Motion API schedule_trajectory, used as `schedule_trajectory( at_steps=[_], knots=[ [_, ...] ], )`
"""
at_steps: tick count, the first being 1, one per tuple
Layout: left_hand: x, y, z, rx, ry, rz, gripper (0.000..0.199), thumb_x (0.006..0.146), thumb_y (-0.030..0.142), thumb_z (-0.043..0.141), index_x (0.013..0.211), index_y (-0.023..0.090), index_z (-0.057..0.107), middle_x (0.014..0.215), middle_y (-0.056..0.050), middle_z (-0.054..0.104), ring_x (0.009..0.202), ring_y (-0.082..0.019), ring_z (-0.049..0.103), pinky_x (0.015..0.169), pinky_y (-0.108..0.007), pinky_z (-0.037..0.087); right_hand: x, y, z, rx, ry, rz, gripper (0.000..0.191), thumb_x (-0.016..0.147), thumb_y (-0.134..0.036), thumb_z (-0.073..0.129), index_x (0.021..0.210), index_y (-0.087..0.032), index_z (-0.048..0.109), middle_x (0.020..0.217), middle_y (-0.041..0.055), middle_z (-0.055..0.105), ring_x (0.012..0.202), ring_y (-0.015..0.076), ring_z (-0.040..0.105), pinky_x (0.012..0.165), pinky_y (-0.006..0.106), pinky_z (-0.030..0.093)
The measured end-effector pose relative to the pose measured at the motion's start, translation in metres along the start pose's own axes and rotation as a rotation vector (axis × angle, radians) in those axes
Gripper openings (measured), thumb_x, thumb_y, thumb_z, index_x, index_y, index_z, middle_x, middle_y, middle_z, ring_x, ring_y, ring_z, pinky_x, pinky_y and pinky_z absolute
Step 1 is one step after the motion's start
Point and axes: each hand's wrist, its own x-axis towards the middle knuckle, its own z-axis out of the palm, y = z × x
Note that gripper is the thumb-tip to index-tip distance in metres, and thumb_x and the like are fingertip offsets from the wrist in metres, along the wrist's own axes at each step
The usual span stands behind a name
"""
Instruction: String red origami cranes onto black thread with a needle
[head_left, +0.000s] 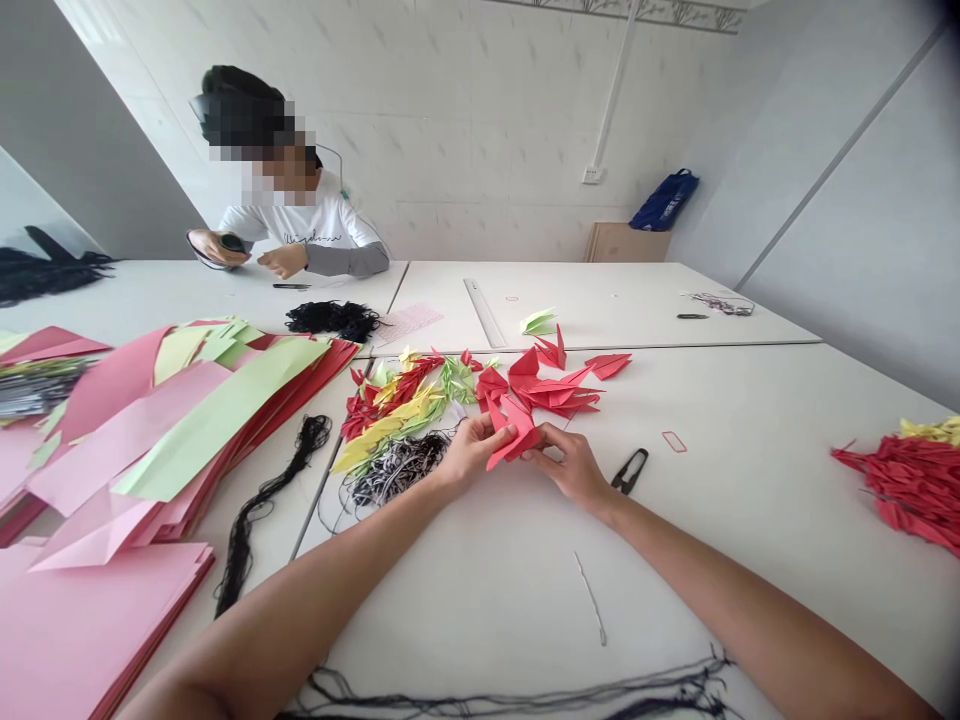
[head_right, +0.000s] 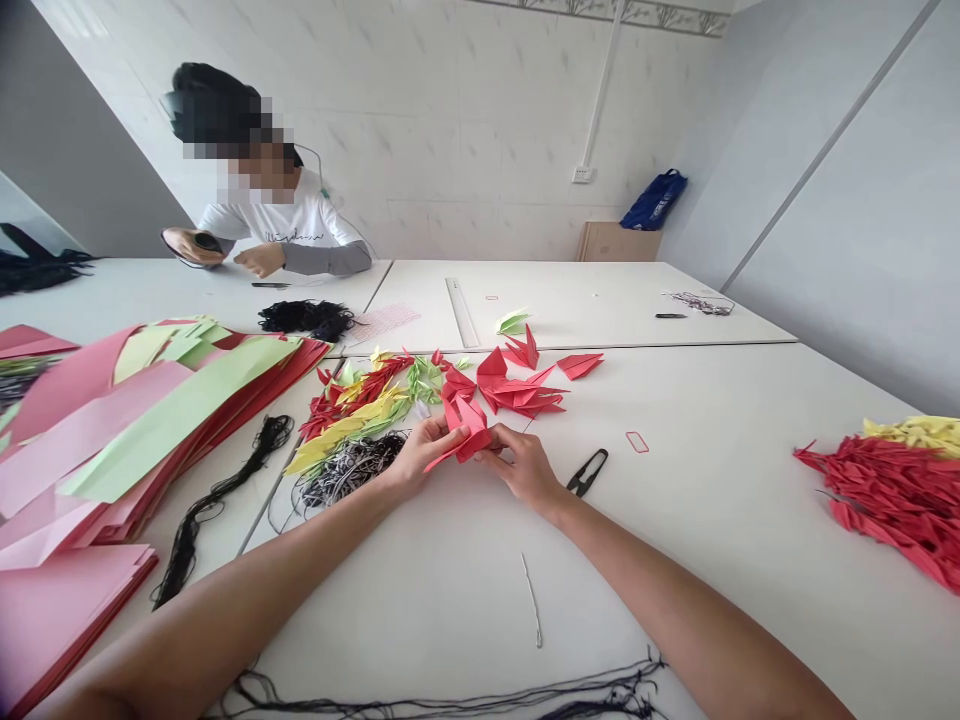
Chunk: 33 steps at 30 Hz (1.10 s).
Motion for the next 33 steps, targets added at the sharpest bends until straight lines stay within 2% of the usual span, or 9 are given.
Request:
schedule_trajectory(
  at_steps=[3,5,7,10,13,33],
  knots=[
    [0.0013,-0.0012,-0.0009,-0.01,0.022,-0.004,0.043,0.069,0.051,0.085,0.083,0.011,0.075,0.075,-0.006,0.073,0.063,-0.014,0.062,0.065,-0.026,0.047,-0.0018,0.0032,0.0014,-0.034,0.05,-0.043,0.016,0.092,-0.035,0.065,0.101,-0.022,0.061,0.091,0.0031,0.072,0.082,0.0179,0.07,0.079,0.033,0.059],
    [0.0024,-0.0021,-0.0018,-0.017,0.046,-0.008,0.043,0.068,0.05,0.085,0.083,0.011,0.075,0.077,-0.007,0.074,0.065,-0.015,0.062,0.067,-0.026,0.047,-0.0037,0.0055,0.0018,-0.112,0.142,-0.129,0.027,0.092,-0.03,0.064,0.116,-0.023,0.055,0.104,0.0063,0.07,0.087,0.0185,0.069,0.082,0.035,0.059],
    [0.0036,-0.003,-0.0028,-0.016,0.062,-0.024,0.042,0.067,0.049,0.086,0.083,0.012,0.075,0.078,-0.007,0.074,0.067,-0.015,0.063,0.067,-0.026,0.047,-0.0054,0.0069,0.0008,-0.245,0.201,-0.249,0.033,0.093,-0.026,0.063,0.124,-0.025,0.051,0.113,0.0091,0.065,0.09,0.0189,0.067,0.082,0.037,0.059],
    [0.0051,-0.0037,-0.0042,-0.01,0.076,-0.056,0.041,0.065,0.047,0.087,0.082,0.012,0.074,0.076,-0.006,0.074,0.065,-0.015,0.062,0.064,-0.025,0.046,-0.0064,0.0071,-0.0019,-0.416,0.189,-0.379,0.035,0.095,-0.021,0.059,0.128,-0.026,0.05,0.118,0.0113,0.059,0.097,0.0209,0.065,0.081,0.037,0.06],
    [0.0061,-0.0037,-0.0049,-0.015,0.077,-0.074,0.04,0.063,0.046,0.089,0.079,0.013,0.073,0.073,-0.004,0.073,0.062,-0.013,0.061,0.061,-0.023,0.045,-0.0059,0.007,-0.0033,-0.477,0.176,-0.439,0.041,0.095,-0.017,0.058,0.133,-0.027,0.047,0.117,0.012,0.058,0.107,0.0233,0.063,0.084,0.038,0.06],
    [0.0076,-0.0074,-0.0093,0.052,0.01,-0.072,0.041,0.067,0.046,0.086,0.089,0.012,0.077,0.078,-0.006,0.075,0.065,-0.017,0.065,0.063,-0.025,0.049,-0.0055,0.0081,-0.0031,-0.5,0.186,-0.454,0.037,0.095,-0.018,0.06,0.129,-0.025,0.049,0.113,0.0116,0.06,0.106,0.0236,0.065,0.085,0.038,0.061]
  ],
)
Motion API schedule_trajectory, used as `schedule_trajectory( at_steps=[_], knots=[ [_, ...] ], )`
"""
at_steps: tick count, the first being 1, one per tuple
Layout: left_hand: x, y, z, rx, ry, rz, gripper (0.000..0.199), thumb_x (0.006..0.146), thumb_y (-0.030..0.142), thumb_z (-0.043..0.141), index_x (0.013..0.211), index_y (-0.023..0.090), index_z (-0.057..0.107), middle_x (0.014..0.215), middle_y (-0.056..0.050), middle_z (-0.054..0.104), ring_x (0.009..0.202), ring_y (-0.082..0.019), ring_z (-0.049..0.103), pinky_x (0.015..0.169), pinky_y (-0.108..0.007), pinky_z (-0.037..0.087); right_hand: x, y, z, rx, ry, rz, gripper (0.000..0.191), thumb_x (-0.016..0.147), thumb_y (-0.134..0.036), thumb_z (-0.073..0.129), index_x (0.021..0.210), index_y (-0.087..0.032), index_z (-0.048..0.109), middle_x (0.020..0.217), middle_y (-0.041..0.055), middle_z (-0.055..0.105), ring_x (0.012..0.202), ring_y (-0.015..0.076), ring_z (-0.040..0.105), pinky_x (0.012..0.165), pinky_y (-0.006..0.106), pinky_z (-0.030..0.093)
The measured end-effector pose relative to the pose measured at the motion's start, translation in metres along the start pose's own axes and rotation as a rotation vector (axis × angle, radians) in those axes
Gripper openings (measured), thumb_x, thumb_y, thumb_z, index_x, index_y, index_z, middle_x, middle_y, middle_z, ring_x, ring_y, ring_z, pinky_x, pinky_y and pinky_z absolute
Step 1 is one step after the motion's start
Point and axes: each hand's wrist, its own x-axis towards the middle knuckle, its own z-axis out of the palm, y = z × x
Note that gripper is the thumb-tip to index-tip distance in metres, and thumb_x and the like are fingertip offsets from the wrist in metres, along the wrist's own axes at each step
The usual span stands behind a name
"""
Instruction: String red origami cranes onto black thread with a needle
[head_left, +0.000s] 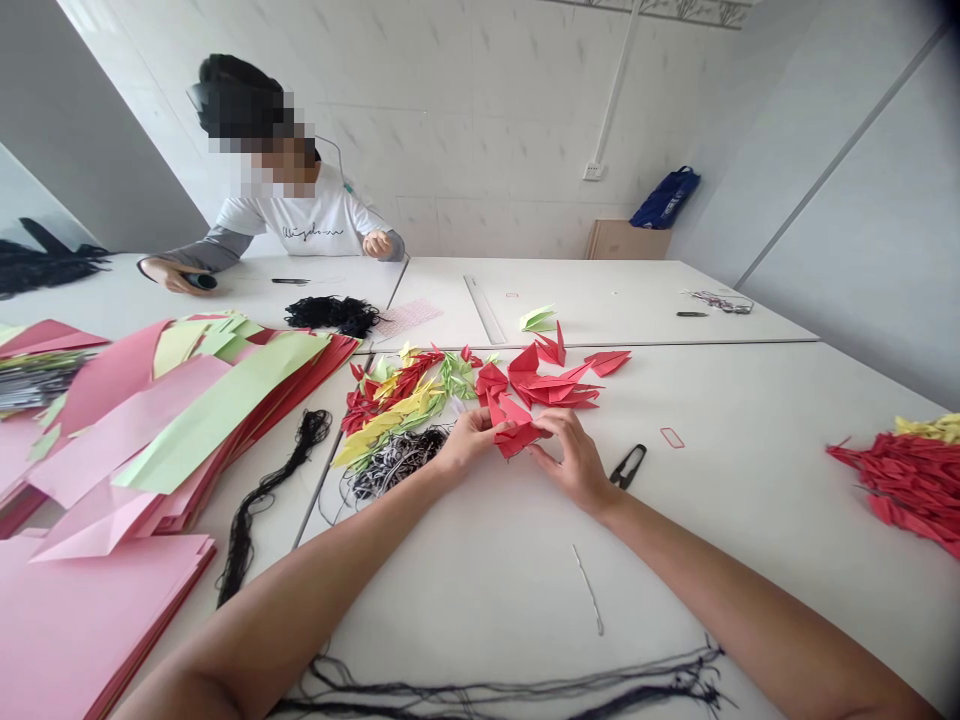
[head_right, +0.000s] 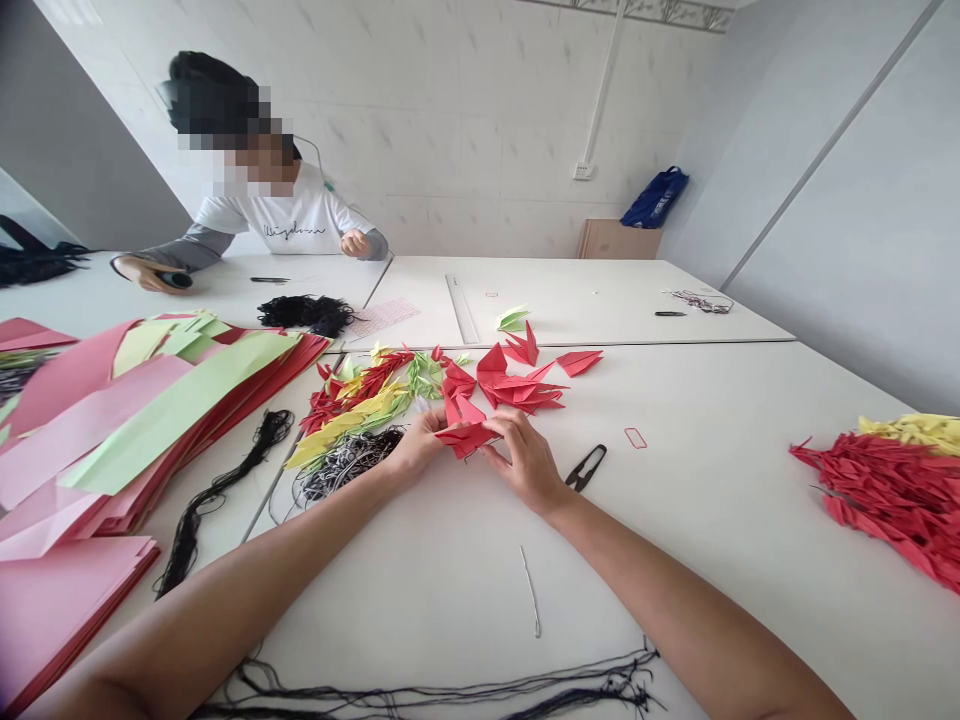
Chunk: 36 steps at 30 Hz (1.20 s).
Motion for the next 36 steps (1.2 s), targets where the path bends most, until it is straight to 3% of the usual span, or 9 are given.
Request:
schedule_trajectory(
  at_steps=[36],
  knots=[
    [-0.001,0.0022,-0.0006,0.007,-0.011,-0.013,0.037,0.069,0.042,0.085,0.085,0.011,0.073,0.075,-0.004,0.073,0.063,-0.013,0.063,0.062,-0.022,0.048,0.0011,-0.0012,-0.001,-0.023,0.011,-0.021,0.037,0.093,-0.017,0.062,0.128,-0.024,0.05,0.11,0.0108,0.061,0.104,0.0235,0.066,0.083,0.039,0.062]
  ],
)
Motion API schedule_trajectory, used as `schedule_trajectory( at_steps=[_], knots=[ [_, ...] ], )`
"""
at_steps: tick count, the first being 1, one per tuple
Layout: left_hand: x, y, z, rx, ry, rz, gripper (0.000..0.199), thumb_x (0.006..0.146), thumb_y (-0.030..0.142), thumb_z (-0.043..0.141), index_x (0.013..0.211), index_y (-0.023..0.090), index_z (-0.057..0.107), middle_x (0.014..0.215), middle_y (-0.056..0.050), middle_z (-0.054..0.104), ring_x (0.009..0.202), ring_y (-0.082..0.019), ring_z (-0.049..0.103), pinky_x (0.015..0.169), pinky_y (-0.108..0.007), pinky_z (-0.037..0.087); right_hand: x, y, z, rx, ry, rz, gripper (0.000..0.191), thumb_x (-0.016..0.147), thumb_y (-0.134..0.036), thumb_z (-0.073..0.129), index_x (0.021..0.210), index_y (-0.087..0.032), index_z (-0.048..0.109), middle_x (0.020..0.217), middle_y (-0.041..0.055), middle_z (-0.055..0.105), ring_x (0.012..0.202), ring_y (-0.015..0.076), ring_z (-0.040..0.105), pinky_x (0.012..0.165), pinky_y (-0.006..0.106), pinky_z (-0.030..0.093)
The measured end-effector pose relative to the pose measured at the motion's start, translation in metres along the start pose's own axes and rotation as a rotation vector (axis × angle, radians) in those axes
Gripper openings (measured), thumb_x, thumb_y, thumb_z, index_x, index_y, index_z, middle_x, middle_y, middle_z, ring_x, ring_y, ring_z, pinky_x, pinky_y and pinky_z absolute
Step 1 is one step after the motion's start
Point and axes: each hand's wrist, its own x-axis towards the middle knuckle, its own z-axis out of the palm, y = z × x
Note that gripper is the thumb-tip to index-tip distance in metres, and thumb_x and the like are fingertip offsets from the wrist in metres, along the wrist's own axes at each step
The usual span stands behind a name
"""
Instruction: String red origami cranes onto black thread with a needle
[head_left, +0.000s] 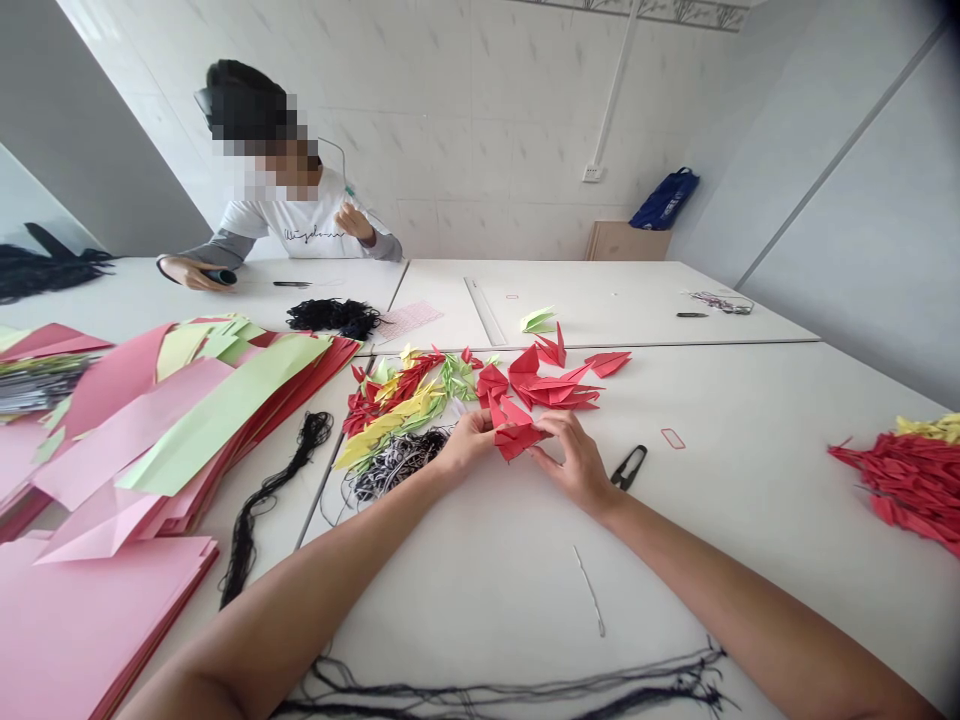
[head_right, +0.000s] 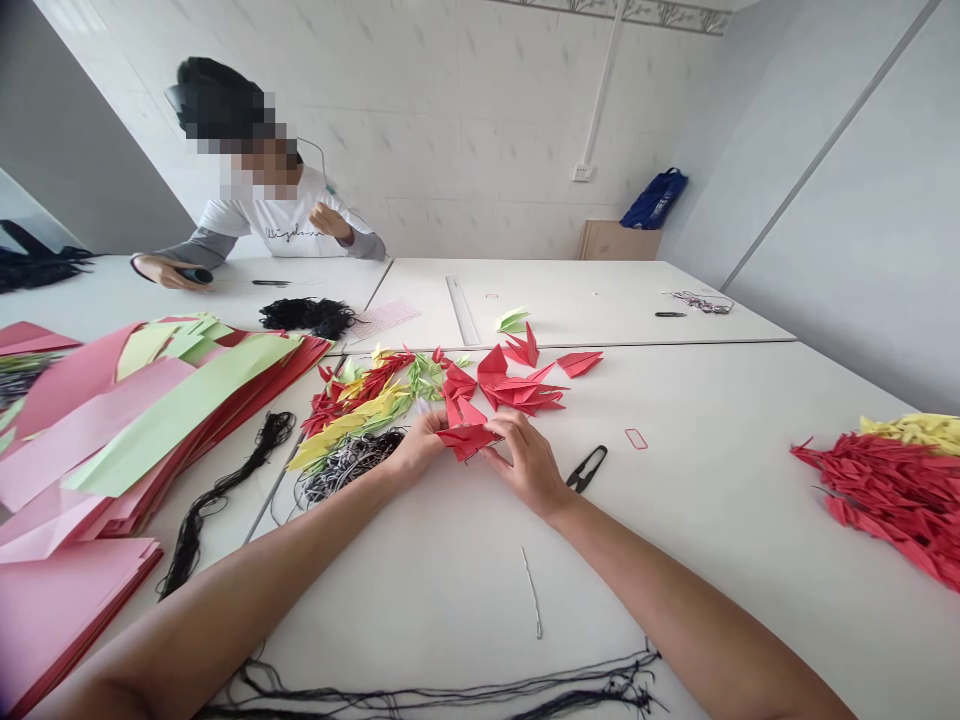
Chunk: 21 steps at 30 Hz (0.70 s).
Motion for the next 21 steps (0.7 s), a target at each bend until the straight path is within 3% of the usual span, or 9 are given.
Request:
schedule_trajectory(
  at_steps=[21],
  knots=[
    [0.0009,-0.0015,-0.0016,0.021,-0.01,0.009,0.038,0.071,0.044,0.084,0.09,0.012,0.077,0.079,-0.005,0.076,0.067,-0.014,0.065,0.063,-0.022,0.049,0.0007,0.0004,0.0007,0.008,0.0,0.002,0.039,0.093,-0.016,0.063,0.128,-0.025,0.05,0.11,0.0102,0.062,0.103,0.0234,0.066,0.083,0.04,0.062]
  ],
)
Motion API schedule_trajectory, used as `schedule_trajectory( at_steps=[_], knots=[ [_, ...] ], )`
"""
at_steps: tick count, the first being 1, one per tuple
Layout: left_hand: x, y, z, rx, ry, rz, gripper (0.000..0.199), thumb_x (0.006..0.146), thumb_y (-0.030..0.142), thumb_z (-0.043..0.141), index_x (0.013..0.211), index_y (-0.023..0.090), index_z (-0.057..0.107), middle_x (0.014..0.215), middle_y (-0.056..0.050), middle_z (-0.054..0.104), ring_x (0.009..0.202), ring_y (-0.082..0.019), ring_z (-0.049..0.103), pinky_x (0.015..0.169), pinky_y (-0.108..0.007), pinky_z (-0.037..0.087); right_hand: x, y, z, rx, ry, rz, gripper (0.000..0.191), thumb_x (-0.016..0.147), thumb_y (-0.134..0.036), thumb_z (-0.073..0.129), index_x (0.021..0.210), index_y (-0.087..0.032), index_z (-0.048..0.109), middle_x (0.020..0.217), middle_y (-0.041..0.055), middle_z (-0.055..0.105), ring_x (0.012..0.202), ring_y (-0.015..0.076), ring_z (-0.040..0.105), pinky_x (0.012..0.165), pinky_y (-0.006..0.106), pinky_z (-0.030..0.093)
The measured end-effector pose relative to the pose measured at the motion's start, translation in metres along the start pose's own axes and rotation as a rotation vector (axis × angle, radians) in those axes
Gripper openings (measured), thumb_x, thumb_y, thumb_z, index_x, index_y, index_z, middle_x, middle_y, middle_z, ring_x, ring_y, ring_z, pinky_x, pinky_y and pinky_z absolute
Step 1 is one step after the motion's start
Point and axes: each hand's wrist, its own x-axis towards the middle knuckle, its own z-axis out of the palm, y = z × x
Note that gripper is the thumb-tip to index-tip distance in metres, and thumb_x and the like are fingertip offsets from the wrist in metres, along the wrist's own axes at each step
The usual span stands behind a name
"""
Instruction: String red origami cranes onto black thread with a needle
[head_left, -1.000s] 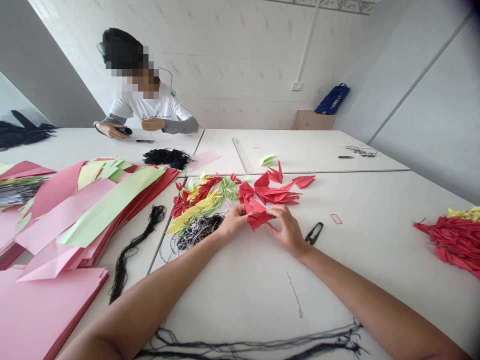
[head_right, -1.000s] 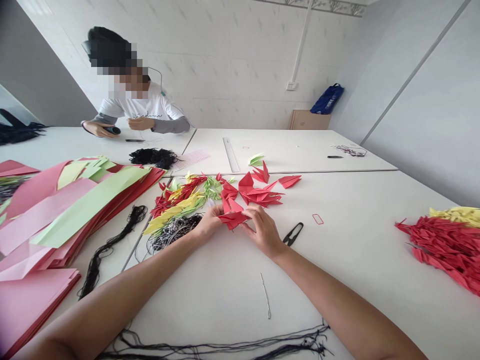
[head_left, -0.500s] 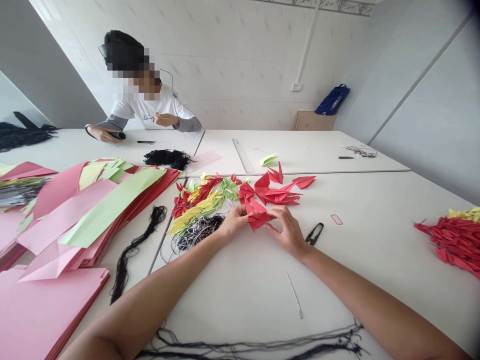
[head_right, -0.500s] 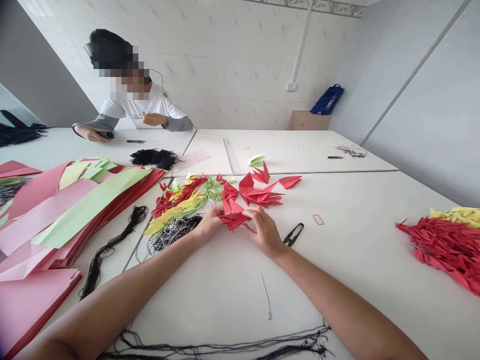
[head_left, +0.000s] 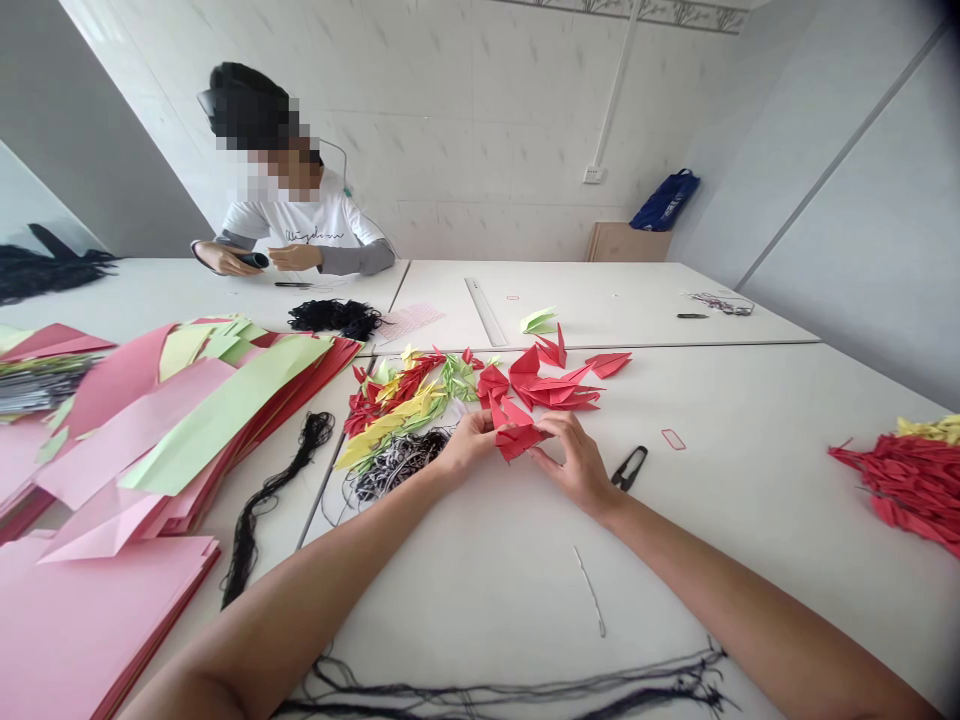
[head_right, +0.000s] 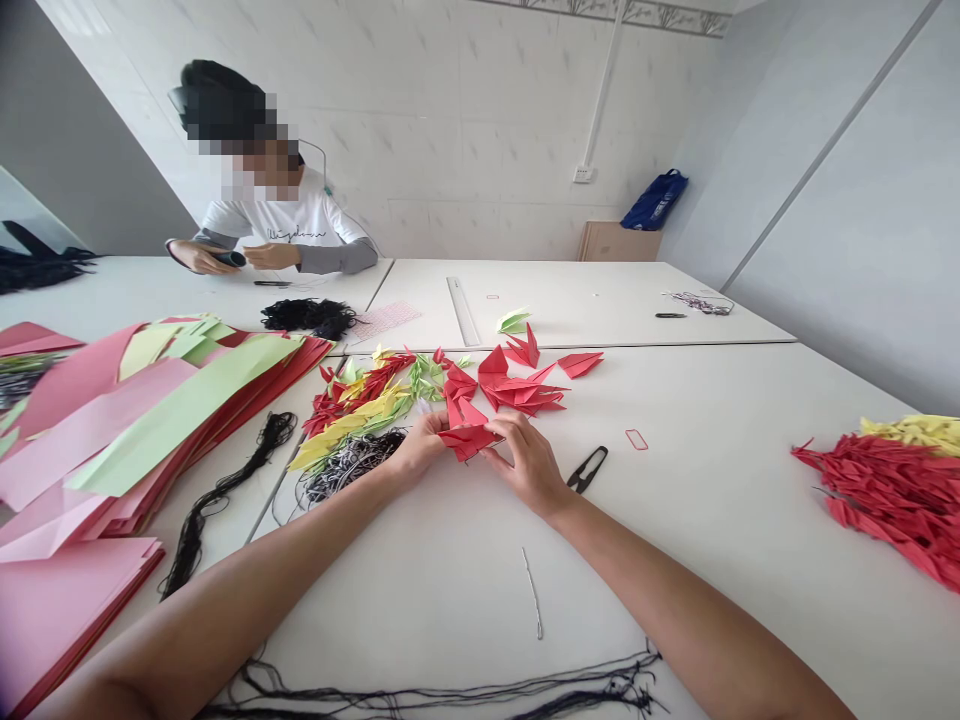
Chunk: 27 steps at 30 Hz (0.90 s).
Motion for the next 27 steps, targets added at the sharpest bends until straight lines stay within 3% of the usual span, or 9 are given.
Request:
schedule_trajectory(
  at_steps=[27],
  knots=[
    [-0.0017,0.0042,0.0018,-0.034,-0.03,-0.011,0.033,0.065,0.035,0.087,0.082,0.011,0.073,0.073,-0.004,0.073,0.062,-0.014,0.062,0.062,-0.023,0.049,0.0021,-0.0029,-0.0024,-0.02,0.013,-0.024,0.037,0.093,-0.018,0.063,0.127,-0.024,0.05,0.109,0.0102,0.062,0.101,0.0228,0.066,0.082,0.039,0.062]
  ],
)
